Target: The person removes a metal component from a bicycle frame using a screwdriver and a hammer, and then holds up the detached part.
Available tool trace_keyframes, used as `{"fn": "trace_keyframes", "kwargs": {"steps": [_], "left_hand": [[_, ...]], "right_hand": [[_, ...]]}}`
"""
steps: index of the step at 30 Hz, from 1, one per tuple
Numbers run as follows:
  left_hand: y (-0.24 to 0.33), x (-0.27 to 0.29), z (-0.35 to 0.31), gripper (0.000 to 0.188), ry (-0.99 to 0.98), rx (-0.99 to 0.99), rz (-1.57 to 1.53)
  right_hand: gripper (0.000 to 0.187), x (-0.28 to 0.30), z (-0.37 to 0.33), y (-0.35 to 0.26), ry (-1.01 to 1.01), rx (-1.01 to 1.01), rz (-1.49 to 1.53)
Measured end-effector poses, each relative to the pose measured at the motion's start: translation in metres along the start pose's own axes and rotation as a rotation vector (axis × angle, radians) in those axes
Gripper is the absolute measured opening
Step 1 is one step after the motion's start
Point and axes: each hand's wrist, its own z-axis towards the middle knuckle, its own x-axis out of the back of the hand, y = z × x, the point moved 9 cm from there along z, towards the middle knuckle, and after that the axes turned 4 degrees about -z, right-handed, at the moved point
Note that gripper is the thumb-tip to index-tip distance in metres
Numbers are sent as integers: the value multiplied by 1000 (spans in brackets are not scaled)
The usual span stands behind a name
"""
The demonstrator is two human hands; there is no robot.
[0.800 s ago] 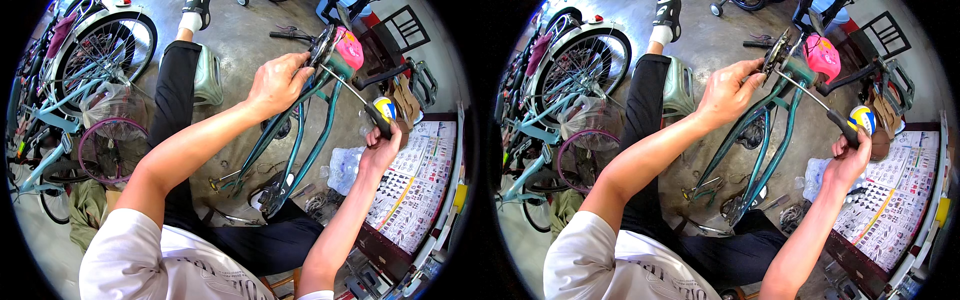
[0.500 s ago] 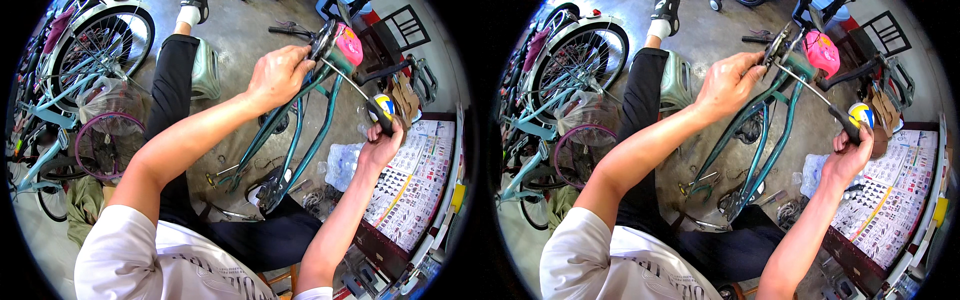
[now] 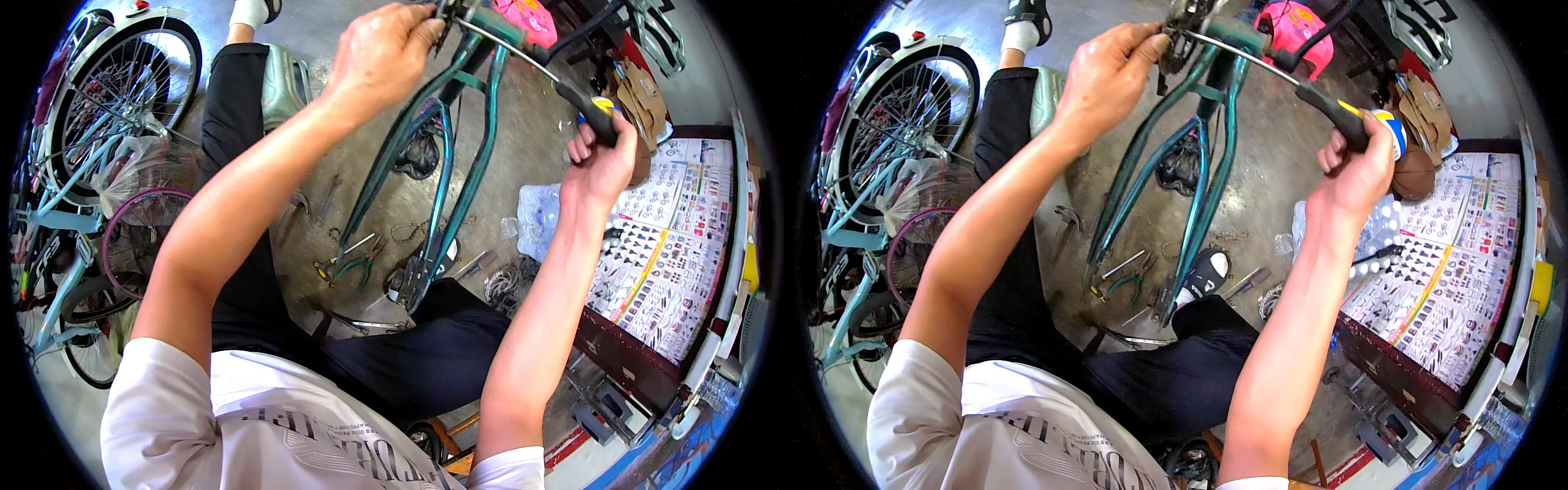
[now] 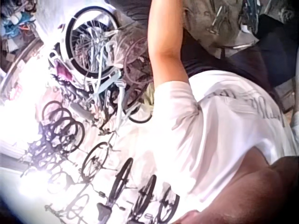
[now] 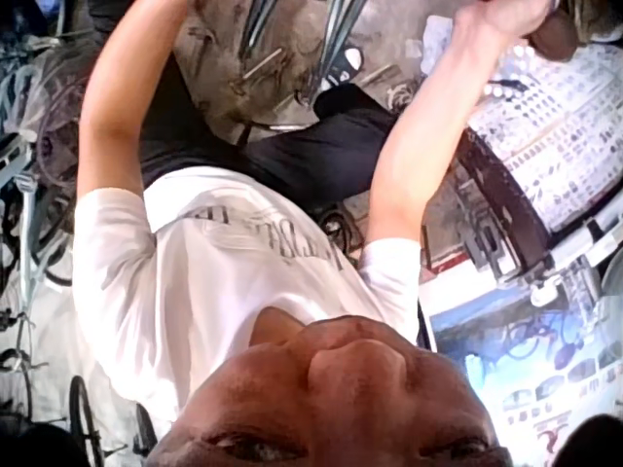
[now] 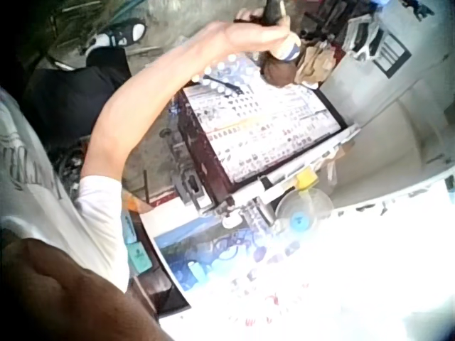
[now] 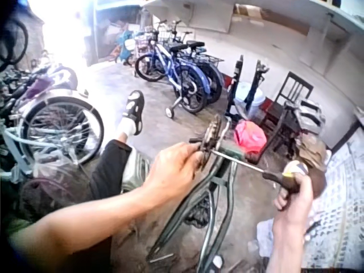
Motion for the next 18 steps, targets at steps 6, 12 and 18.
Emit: {"fn": "trace_keyframes", "kwargs": {"steps": [6,12,18], "left_hand": [[-5,-3,-2,33,-44,85,-26],[-6,-5,-1,33,-48,126,-52],[-8,-5,-2,34,-40,161,-65]], "right_hand": [[18,0,-5,2,48,-76,-44],[16,-2,0,-5,-18,45,-20],[19,-5,-1,-21,-79,219,-24]]}}
